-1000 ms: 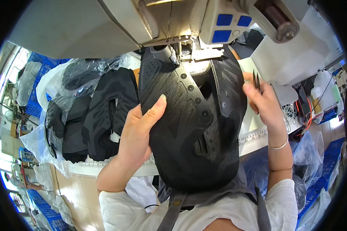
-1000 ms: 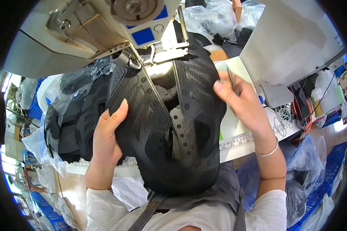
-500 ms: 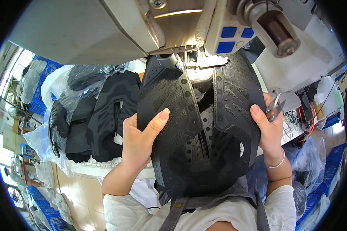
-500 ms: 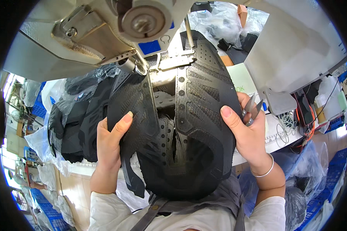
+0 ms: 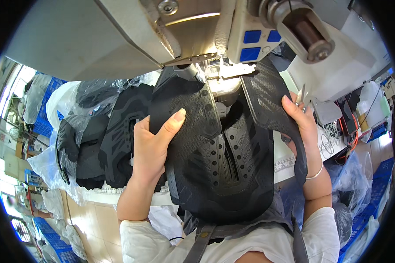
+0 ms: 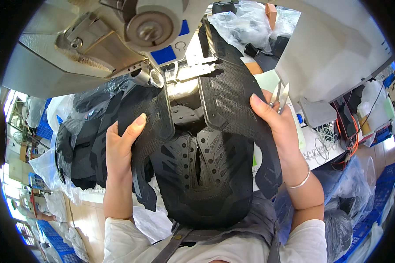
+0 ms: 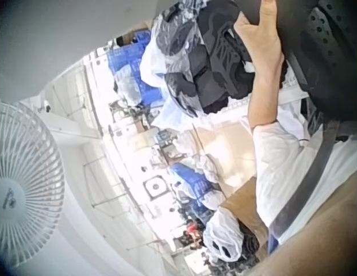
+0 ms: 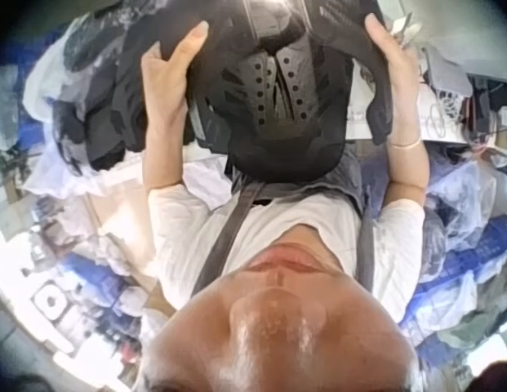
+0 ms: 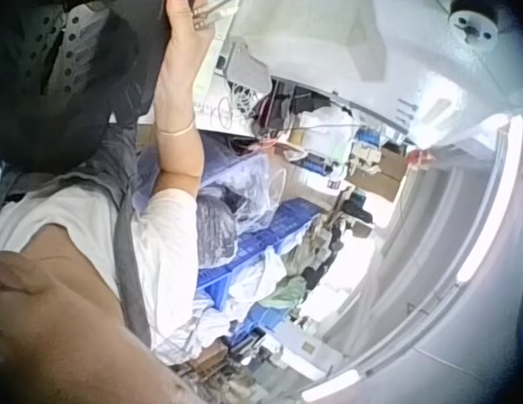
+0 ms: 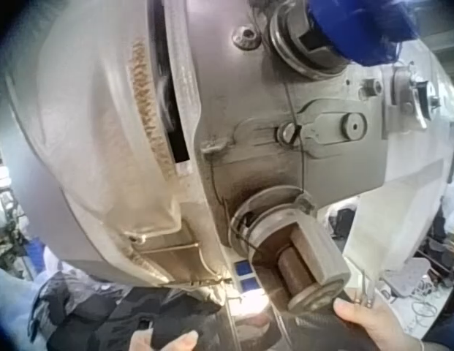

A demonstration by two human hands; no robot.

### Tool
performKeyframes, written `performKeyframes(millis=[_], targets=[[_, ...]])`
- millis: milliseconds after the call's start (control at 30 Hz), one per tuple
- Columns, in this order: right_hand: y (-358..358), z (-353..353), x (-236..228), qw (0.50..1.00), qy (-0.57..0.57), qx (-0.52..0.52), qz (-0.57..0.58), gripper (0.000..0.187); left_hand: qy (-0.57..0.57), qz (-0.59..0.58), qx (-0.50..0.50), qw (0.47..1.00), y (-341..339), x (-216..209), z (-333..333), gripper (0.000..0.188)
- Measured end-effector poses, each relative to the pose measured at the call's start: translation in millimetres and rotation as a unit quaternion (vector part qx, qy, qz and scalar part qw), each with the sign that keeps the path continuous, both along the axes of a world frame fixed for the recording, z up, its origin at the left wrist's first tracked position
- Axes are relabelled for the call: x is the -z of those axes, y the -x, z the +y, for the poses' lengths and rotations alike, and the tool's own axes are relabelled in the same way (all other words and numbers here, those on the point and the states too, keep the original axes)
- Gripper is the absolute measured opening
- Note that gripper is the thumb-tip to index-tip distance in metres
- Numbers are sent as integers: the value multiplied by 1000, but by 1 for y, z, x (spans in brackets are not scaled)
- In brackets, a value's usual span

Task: Sewing and trimming components of a black sneaker using an industrial sewing machine.

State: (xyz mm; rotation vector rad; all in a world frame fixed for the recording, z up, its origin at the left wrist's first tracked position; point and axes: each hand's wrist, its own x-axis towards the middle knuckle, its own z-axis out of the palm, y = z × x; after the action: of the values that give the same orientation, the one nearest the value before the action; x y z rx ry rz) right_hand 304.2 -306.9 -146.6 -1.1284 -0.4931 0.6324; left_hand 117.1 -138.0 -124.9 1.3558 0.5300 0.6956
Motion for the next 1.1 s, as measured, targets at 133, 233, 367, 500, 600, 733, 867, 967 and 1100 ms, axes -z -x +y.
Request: performKeyframes(millis=[133, 233, 367, 500, 600, 733, 867, 967, 1100], targets=[[-10, 7, 1, 999, -17, -43, 14, 33, -5, -3, -5, 1000, -4, -1, 4, 22], [-6, 15, 0, 999, -18, -17, 21, 31, -11, -9, -5, 1000, -7, -2, 8, 23], [-4, 19, -5, 1000, -9, -21, 17, 29, -5, -8, 2, 1000, -10, -5, 14, 24], [-17, 21, 0, 1000, -3, -28, 7, 27, -22, -8, -6, 1000, -15, -6, 21, 25], [-21, 25, 1, 1000, -4, -5, 22, 25, -20, -17, -8, 1000, -19, -9, 25, 26], [-12, 36, -16, 999, -13, 2, 34, 18, -5, -3, 4, 1000, -24, -7, 37, 26], [-35, 36, 3, 999, -1, -49, 4, 13, 3, -17, 8, 1000, -28, -10, 43, 26], [-32, 38, 0, 999, -15, -28, 42, 14, -14, -9, 24, 1000, -31, -13, 45, 27], [-27, 38, -5, 999, -9, -43, 16, 14, -10, 4, 23, 1000, -31, -14, 48, 27]])
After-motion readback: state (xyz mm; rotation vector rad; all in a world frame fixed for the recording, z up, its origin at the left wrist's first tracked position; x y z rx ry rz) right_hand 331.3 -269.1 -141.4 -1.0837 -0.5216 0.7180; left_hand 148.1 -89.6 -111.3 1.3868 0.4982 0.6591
